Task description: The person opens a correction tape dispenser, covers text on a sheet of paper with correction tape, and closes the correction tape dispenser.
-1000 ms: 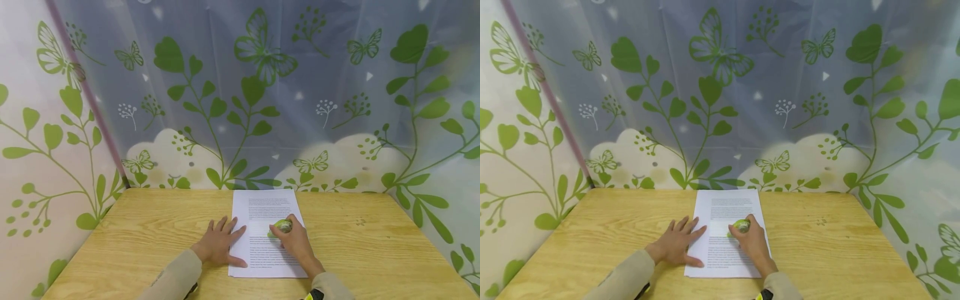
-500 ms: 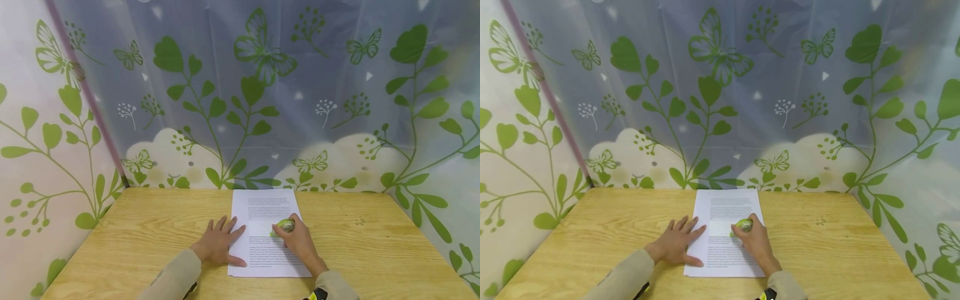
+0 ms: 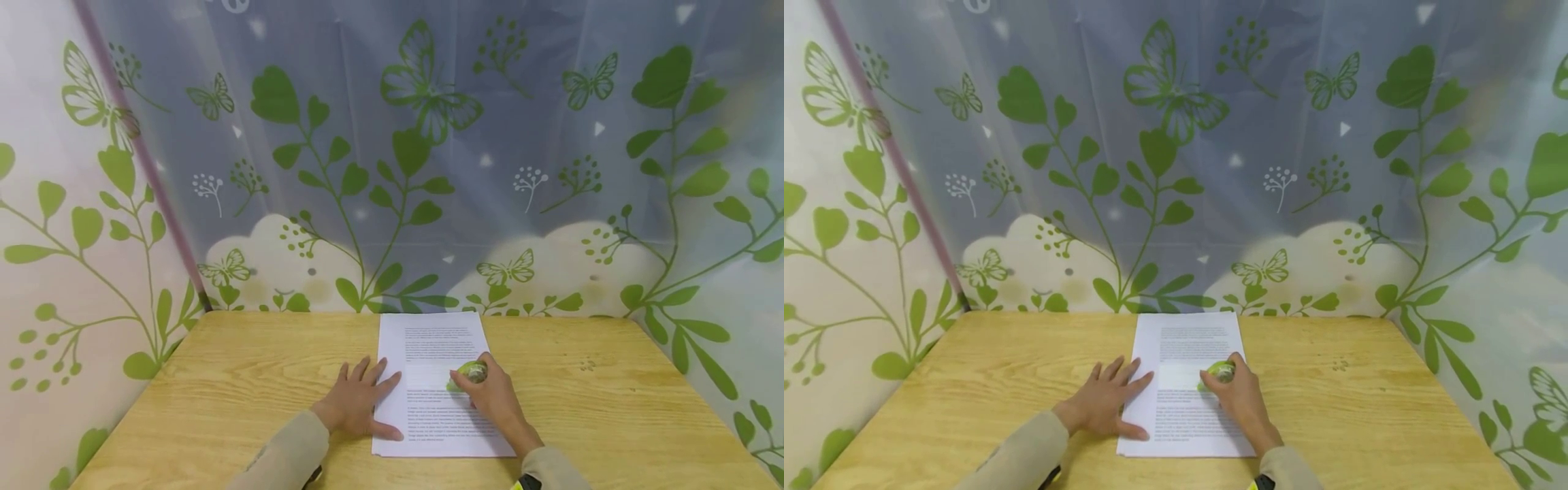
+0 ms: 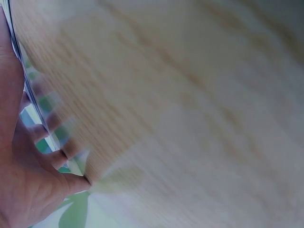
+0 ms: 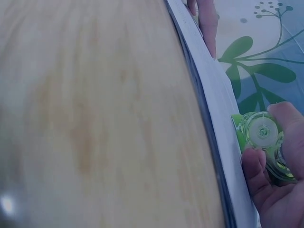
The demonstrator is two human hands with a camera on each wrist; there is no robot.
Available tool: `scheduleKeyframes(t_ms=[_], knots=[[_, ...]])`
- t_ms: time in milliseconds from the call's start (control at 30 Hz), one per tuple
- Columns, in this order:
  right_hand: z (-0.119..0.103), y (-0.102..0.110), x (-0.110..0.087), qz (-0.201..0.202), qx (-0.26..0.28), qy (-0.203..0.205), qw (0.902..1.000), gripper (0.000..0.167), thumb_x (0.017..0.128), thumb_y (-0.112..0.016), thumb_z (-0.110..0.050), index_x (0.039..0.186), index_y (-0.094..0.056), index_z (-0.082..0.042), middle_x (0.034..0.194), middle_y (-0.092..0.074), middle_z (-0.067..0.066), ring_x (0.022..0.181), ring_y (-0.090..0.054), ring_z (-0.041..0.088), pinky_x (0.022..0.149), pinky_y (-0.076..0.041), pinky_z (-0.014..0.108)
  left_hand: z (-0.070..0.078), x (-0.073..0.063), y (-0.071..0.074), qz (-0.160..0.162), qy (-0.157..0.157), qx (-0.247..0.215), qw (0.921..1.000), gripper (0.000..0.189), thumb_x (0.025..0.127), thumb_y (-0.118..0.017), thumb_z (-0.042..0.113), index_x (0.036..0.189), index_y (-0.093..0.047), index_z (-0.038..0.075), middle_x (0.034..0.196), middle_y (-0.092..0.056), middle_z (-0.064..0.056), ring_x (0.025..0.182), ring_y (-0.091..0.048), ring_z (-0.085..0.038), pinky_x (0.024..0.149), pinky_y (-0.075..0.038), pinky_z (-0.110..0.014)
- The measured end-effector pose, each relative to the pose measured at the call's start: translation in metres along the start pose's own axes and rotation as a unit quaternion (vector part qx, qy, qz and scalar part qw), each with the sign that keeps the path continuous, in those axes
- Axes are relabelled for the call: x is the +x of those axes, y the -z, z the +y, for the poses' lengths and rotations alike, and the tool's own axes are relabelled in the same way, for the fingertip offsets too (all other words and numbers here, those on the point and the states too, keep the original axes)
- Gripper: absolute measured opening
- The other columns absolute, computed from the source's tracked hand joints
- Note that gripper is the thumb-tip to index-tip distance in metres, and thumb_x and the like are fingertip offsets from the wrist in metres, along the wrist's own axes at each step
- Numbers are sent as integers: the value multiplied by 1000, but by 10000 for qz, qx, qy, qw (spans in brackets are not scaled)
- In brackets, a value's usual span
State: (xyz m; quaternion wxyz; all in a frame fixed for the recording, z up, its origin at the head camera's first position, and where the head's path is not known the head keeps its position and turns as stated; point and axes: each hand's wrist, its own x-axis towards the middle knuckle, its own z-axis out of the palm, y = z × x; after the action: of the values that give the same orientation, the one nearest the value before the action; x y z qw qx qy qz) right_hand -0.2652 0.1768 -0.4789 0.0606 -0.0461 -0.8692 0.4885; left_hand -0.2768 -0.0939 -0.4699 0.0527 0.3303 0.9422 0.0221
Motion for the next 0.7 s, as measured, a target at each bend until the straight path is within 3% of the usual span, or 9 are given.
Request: scheduleKeyframes(t_ms=[700], knots=[[6, 10, 0, 27, -36, -6, 10000, 42, 82, -76, -34, 92, -45, -6, 76, -61, 6, 49, -55, 16, 47, -46, 28, -1, 3, -4, -44, 55, 65, 10000, 104, 70, -41, 88, 152, -26, 25, 156, -20, -13, 139, -17, -44, 102, -18, -68]])
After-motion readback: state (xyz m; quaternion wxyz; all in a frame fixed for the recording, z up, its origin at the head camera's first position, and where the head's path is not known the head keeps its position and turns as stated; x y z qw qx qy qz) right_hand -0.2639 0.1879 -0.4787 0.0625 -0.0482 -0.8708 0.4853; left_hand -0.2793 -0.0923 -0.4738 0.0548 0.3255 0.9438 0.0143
